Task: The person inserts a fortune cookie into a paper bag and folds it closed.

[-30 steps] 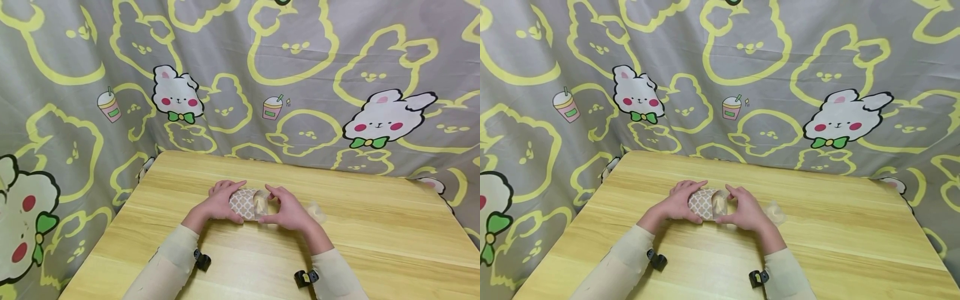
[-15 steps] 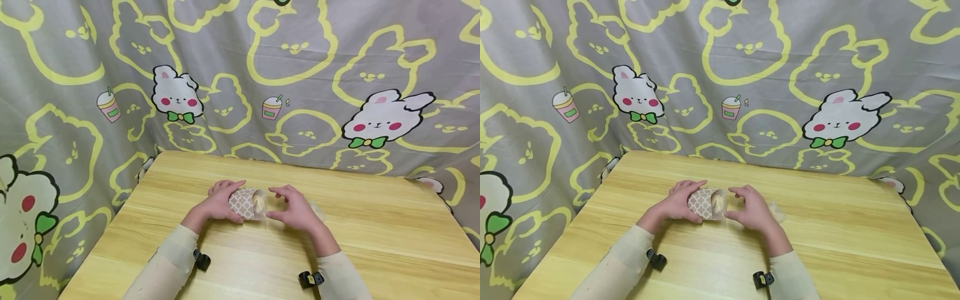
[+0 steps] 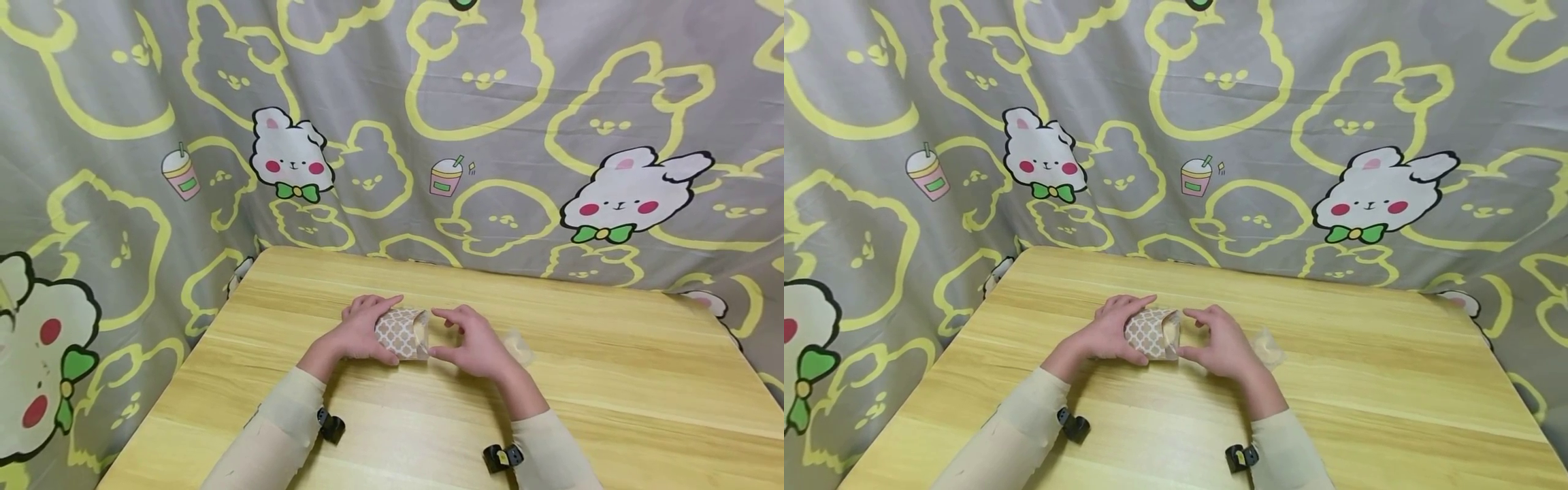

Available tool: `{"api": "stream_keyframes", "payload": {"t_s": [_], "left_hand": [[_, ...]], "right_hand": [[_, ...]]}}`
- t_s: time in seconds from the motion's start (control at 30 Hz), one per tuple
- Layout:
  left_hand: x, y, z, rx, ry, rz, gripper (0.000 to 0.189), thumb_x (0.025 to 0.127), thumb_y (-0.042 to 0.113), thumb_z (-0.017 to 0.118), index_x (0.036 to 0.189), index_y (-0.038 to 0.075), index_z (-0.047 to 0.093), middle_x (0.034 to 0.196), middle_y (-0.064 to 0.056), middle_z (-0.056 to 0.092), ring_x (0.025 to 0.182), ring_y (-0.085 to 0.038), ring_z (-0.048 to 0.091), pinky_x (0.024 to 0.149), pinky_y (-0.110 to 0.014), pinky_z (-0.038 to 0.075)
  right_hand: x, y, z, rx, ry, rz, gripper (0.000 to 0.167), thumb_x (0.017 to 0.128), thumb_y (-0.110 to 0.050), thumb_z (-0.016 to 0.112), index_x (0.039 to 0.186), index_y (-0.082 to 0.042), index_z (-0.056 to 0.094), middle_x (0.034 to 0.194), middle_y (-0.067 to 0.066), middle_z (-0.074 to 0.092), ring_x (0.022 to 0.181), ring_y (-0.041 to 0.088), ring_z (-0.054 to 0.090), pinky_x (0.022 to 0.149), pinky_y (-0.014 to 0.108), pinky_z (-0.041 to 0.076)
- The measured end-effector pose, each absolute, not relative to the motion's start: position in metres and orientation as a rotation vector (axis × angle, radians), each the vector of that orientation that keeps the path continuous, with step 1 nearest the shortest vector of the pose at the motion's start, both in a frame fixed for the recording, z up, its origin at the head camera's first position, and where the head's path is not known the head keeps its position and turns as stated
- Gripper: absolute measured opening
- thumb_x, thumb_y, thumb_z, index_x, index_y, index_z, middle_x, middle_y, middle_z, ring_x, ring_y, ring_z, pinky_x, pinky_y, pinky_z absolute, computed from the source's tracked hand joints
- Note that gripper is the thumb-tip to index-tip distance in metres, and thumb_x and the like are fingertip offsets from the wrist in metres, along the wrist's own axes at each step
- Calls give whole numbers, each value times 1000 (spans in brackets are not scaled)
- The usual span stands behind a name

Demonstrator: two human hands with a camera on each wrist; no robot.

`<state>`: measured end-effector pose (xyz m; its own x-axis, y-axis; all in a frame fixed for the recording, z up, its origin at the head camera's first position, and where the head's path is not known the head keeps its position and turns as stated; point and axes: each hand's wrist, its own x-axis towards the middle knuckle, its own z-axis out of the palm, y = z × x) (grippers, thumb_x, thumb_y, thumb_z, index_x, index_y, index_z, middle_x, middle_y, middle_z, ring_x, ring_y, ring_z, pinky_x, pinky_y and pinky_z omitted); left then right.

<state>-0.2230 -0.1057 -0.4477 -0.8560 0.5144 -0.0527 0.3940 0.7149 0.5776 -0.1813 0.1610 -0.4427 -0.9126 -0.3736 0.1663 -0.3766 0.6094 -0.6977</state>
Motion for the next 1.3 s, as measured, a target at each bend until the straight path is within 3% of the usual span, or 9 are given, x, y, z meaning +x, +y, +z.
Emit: {"api": "stream_keyframes", "payload": {"t_s": [0.73, 0.93, 1.3], "left_hand": [[-223, -102, -446, 770, 2724, 829, 119, 58, 44, 95, 158, 27, 33, 142, -4, 42, 137, -32, 23, 104, -58, 19], [-222, -102, -446, 769, 2723, 819, 120, 58, 47, 94, 158, 28, 31, 144, -5, 41, 138, -32, 23, 104, -60, 19], [-222, -101, -448, 770, 2730, 824, 119, 58, 47, 94, 158, 27, 33, 144, -5, 42, 137, -33, 25, 103, -60, 21]], "right_hand": [[-187, 152, -446, 682, -2830, 1185, 58, 81, -31, 85, 134, -16, 65, 99, 7, 59, 81, 24, 53, 68, 37, 45], [-189, 146, -448, 644, -2861, 1171, 63, 76, -32, 88, 132, -12, 66, 96, 5, 58, 85, 22, 53, 71, 37, 45], [-186, 141, -448, 597, -2793, 1185, 49, 72, -25, 91, 117, -15, 74, 97, 5, 63, 88, 24, 56, 73, 38, 46]]}}
